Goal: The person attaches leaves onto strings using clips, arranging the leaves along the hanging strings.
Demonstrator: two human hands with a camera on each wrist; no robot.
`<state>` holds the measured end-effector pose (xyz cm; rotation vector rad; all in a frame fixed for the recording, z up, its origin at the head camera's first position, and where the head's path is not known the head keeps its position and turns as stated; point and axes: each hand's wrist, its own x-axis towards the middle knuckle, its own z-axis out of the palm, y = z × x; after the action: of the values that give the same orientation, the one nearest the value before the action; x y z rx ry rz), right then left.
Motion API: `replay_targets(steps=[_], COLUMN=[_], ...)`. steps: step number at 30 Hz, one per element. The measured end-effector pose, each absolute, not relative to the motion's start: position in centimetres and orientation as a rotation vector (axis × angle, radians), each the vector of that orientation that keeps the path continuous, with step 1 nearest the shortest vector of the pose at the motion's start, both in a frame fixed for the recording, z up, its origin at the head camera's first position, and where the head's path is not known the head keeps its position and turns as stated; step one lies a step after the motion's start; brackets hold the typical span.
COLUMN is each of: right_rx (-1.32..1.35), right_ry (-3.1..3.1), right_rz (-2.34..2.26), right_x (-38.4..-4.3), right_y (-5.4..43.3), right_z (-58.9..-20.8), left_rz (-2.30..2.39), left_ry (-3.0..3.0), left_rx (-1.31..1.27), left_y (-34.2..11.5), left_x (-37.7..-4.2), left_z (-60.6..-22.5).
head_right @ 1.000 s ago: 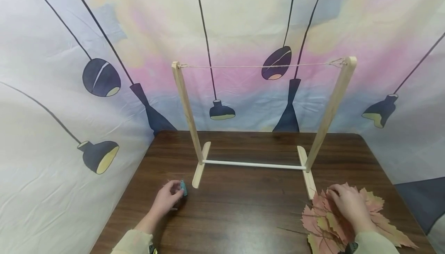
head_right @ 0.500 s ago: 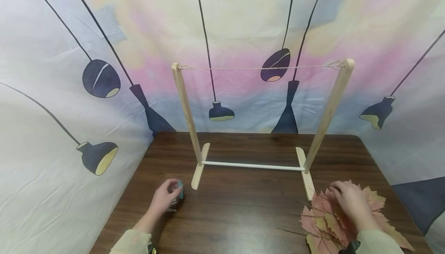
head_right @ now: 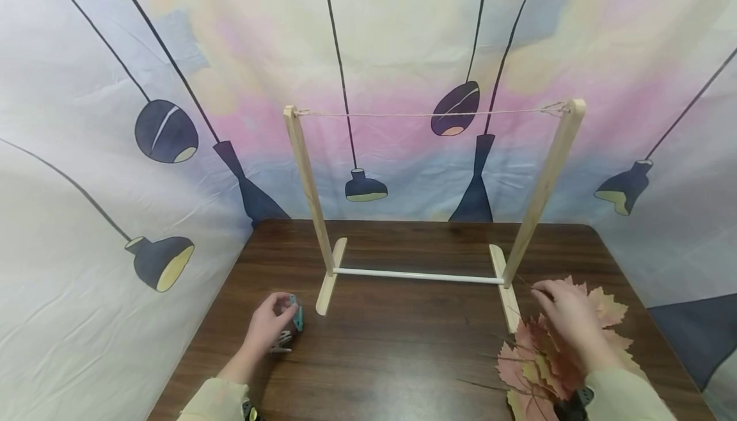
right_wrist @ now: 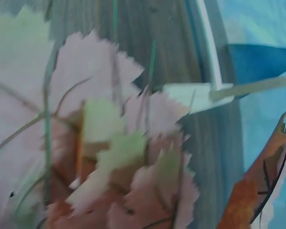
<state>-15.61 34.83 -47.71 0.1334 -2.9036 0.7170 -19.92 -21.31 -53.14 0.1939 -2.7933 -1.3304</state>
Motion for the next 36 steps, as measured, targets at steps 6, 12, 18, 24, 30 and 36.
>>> replay_targets(steps=[6, 12, 18, 24, 30, 36], right_rx=[0.207, 0.193, 0.170, 0.115, 0.086, 0.108], right_ry=[-2.824, -2.838, -2.848, -2.852, -2.839, -2.775], right_rz=[0.646, 0.663, 0.734, 0.813, 0.870, 0.879], right_x=[-16.1, -16.2, -16.4, -16.3, -16.2, -16.3], right_y=[33.8, 33.3, 32.4, 31.4, 30.6, 30.2], right_z=[-46.4, -45.5, -44.4, -43.1, -42.5, -42.2], left_rz=[-1.348, -1.386, -1.392, -1.394, -1.386, -1.461], left_ry=[-2.787, -2.764, -2.753, -2.735, -2.720, -2.656], left_rx=[0.198, 0.227, 0.209, 0.179, 0.156, 0.090], left_y=[-21.4, -21.6, -21.6, -21.6, -21.4, -20.7], left_x=[-19.9, -20.2, -20.5, -20.6, -20.5, -20.3], left_z=[-53.1, -52.8, -52.3, -51.8, -51.4, -50.4])
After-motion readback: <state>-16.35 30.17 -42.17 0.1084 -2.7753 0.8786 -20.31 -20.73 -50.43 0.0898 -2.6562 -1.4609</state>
